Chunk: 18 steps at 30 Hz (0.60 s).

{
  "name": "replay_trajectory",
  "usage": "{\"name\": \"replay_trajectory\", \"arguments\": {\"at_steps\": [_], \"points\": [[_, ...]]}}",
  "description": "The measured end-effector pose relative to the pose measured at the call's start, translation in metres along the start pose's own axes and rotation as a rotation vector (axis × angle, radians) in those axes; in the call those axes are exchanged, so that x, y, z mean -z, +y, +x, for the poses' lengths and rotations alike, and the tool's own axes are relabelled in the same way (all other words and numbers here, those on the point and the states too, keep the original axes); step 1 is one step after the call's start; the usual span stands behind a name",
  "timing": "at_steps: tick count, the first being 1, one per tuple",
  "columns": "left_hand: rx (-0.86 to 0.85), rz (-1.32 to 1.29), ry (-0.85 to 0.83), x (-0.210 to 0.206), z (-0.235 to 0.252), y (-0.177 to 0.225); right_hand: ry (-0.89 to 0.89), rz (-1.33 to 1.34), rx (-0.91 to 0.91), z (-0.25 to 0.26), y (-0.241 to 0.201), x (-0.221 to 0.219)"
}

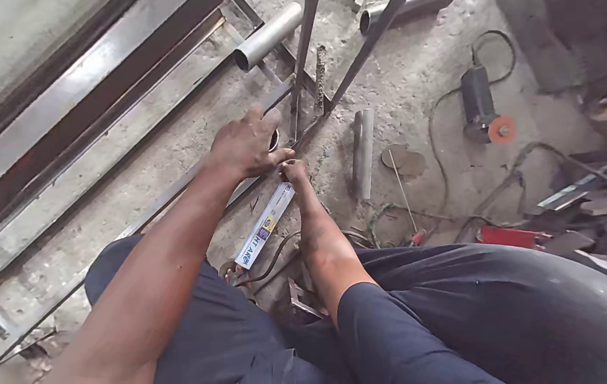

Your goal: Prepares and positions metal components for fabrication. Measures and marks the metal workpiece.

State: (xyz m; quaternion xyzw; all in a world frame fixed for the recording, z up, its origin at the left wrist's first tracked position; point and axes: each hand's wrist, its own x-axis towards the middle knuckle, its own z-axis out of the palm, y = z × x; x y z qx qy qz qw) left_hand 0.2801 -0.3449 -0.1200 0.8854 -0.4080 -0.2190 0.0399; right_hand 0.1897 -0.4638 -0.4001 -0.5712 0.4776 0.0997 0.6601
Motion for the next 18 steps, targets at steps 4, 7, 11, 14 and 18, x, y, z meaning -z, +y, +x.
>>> {"name": "replay_trajectory", "arguments": {"at_steps": [4, 7, 11, 14, 18], "points": [[-0.036, 0.016, 0.039, -0.0025, 0.0018, 0.0004, 0.0, 0.014, -0.004, -0.0037, -0.0026, -0.0007], [-0.089, 0.015, 0.057, -0.0052, 0.0022, -0.0031, 0.013, -0.005, -0.002, -0.0045, -0.002, -0.0014], [-0.131, 0.023, 0.044, -0.0056, 0.0023, -0.0019, 0.019, -0.047, 0.009, -0.008, -0.0038, 0.0014], [-0.124, 0.021, 0.041, -0.0041, 0.0012, 0.0009, 0.02, -0.047, 0.014, -0.0056, -0.0019, 0.0012], [-0.083, 0.038, 0.071, -0.008, 0.001, 0.0025, 0.014, -0.029, 0.015, 0.0, 0.0016, 0.0006]]}}
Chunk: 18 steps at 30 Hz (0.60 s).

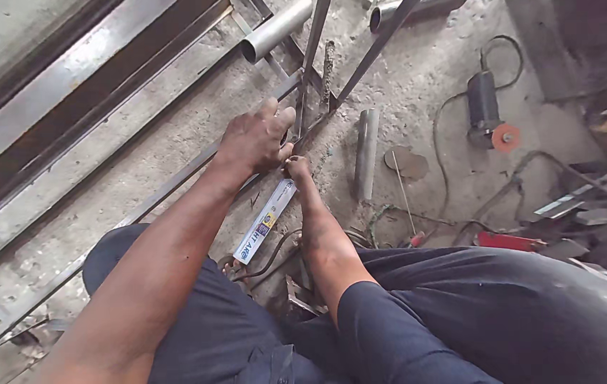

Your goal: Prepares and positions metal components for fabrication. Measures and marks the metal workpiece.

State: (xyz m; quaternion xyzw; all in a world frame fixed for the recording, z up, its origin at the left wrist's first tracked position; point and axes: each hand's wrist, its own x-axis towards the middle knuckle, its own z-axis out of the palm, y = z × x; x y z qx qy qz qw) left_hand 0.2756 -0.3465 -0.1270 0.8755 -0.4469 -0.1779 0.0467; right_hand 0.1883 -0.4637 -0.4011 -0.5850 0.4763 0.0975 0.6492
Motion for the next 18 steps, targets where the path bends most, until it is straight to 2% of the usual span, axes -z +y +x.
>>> {"name": "replay_trajectory", "arguments": {"at_steps": [18], "points": [[0.095, -0.02, 0.047, -0.0006, -0.0016, -0.0001, -0.018, -0.011, 0.005, -0.0045, -0.0026, 0.0]]}}
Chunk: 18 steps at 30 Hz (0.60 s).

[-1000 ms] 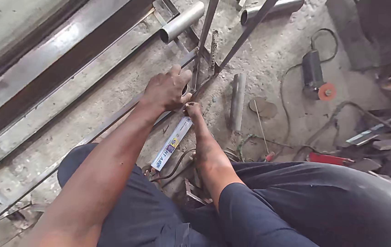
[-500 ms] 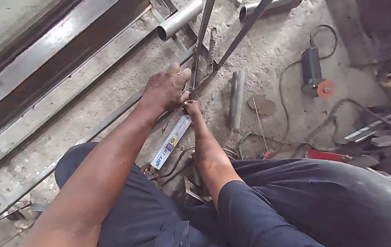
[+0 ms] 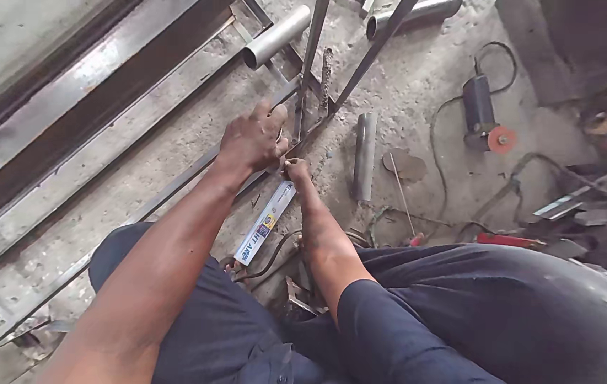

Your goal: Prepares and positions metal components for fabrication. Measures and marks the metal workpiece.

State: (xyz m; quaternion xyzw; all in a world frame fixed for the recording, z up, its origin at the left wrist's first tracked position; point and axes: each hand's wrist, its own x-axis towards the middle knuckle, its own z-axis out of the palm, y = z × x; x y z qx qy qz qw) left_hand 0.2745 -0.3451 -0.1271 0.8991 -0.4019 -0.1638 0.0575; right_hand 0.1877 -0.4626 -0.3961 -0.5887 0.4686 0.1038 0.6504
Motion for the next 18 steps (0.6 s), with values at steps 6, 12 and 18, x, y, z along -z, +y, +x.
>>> {"name": "replay_trajectory", "arguments": {"at_steps": [6, 12, 18], "points": [[-0.052, -0.011, 0.01, -0.006, 0.0, -0.001, 0.001, 0.009, 0.006, 0.003, 0.003, 0.0], [-0.116, -0.013, 0.036, -0.008, -0.001, -0.001, -0.007, 0.043, -0.008, 0.0, 0.0, 0.0], [-0.126, -0.002, 0.049, -0.011, -0.001, -0.001, -0.007, 0.035, -0.013, 0.002, 0.001, 0.0]]}}
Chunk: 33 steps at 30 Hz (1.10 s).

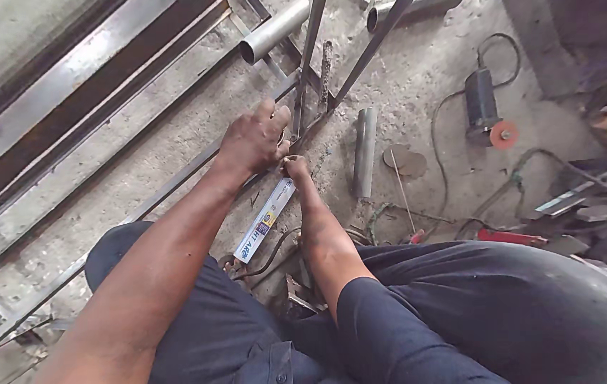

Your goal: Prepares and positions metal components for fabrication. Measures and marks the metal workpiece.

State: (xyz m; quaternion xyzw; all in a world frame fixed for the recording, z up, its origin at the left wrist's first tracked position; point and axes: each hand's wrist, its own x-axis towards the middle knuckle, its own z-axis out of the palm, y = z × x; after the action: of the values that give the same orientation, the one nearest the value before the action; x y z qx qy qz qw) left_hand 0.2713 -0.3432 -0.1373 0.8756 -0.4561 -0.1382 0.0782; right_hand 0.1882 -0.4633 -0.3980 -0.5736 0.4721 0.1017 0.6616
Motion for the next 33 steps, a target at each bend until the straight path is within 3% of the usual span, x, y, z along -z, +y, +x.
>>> {"name": "replay_trajectory", "arguments": {"at_steps": [19, 26, 30, 33], "points": [[0.11, -0.02, -0.002, 0.001, 0.0, 0.006, 0.007, -0.014, 0.026, 0.004, 0.004, 0.001], [0.124, 0.007, -0.012, 0.0, -0.003, 0.014, 0.031, 0.052, -0.055, 0.0, -0.006, 0.005], [0.148, -0.008, -0.029, 0.004, -0.004, 0.017, 0.25, 0.123, -0.023, -0.04, -0.064, 0.049], [0.156, -0.019, -0.036, 0.005, -0.005, 0.019, 0.47, 0.31, 0.165, -0.117, -0.157, 0.092]]}}
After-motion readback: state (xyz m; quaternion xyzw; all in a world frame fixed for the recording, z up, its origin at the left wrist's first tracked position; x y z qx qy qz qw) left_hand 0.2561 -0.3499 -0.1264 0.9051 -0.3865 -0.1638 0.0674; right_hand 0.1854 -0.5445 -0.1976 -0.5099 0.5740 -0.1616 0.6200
